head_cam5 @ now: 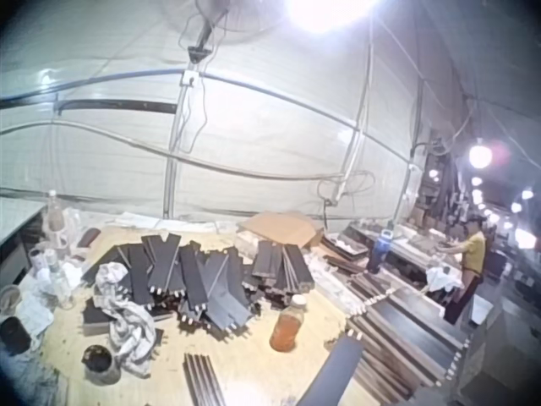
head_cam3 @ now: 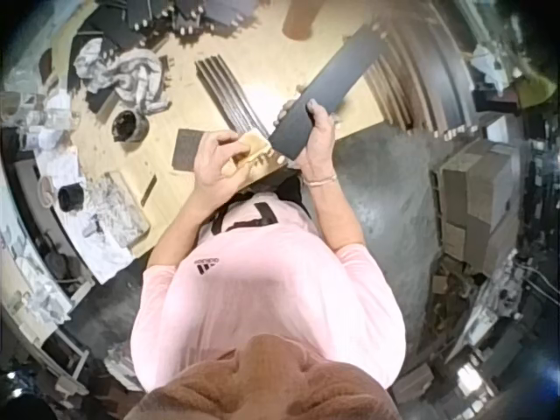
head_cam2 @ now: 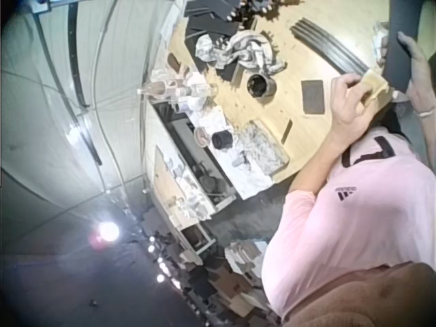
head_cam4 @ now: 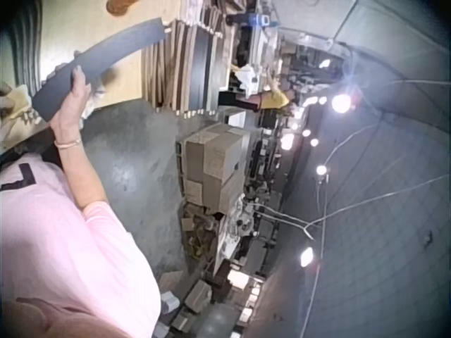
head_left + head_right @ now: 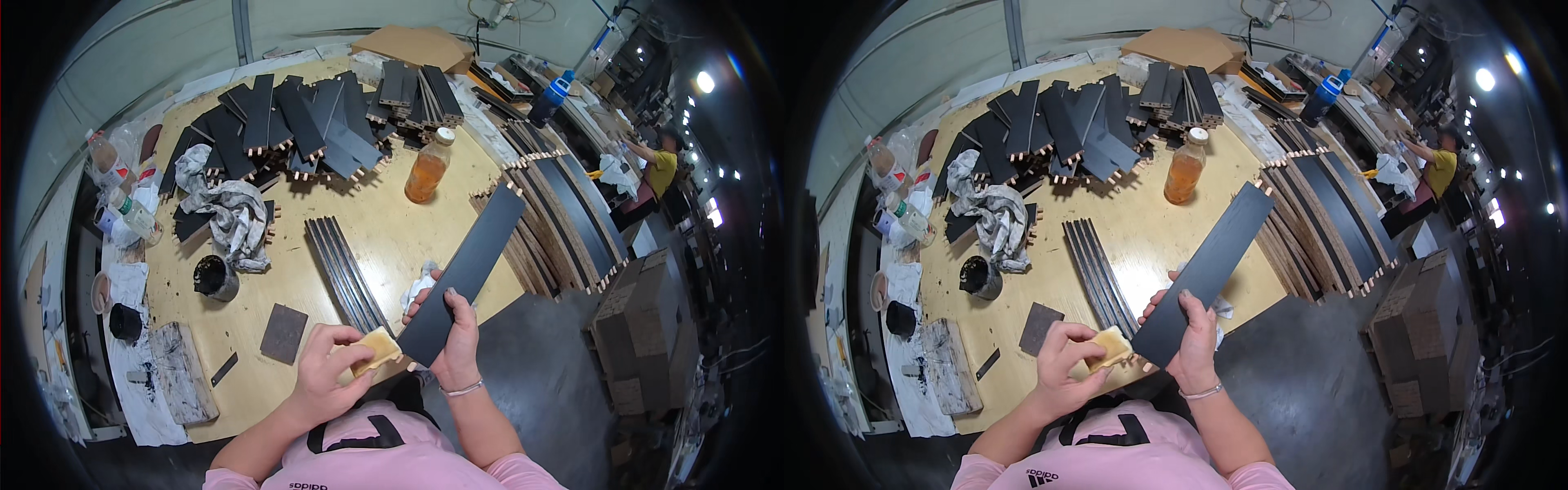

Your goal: The person wipes wooden panels with a cloth, applies liquid from a bottle and black stain using a sponge, and stacks the panels on a workbench.

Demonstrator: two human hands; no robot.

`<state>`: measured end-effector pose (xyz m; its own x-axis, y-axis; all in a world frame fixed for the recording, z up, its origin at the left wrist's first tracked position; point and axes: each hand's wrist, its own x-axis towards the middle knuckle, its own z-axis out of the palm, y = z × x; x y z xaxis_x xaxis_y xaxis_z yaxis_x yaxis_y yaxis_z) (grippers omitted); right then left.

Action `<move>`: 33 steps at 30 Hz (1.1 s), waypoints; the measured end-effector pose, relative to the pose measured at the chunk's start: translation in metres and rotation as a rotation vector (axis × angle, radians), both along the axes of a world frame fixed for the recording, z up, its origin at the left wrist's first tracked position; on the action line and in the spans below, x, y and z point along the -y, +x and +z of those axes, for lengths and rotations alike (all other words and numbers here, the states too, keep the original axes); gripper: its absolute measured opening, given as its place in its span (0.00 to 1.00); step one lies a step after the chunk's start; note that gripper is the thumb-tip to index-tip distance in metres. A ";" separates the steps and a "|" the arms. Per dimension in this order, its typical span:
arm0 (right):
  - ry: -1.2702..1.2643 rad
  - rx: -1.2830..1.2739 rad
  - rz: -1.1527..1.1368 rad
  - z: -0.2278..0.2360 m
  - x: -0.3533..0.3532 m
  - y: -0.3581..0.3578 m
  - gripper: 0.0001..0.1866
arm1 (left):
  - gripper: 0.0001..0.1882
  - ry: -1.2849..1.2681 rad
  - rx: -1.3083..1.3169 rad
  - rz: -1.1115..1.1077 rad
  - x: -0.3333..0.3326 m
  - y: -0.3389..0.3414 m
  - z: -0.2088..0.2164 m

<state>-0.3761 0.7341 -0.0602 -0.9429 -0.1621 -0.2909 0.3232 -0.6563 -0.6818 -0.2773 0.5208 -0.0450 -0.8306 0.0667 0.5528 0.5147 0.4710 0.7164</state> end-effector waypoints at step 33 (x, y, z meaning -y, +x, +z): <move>0.202 0.141 0.167 -0.047 -0.051 0.074 0.21 | 0.17 0.759 0.488 1.037 0.317 0.194 -0.107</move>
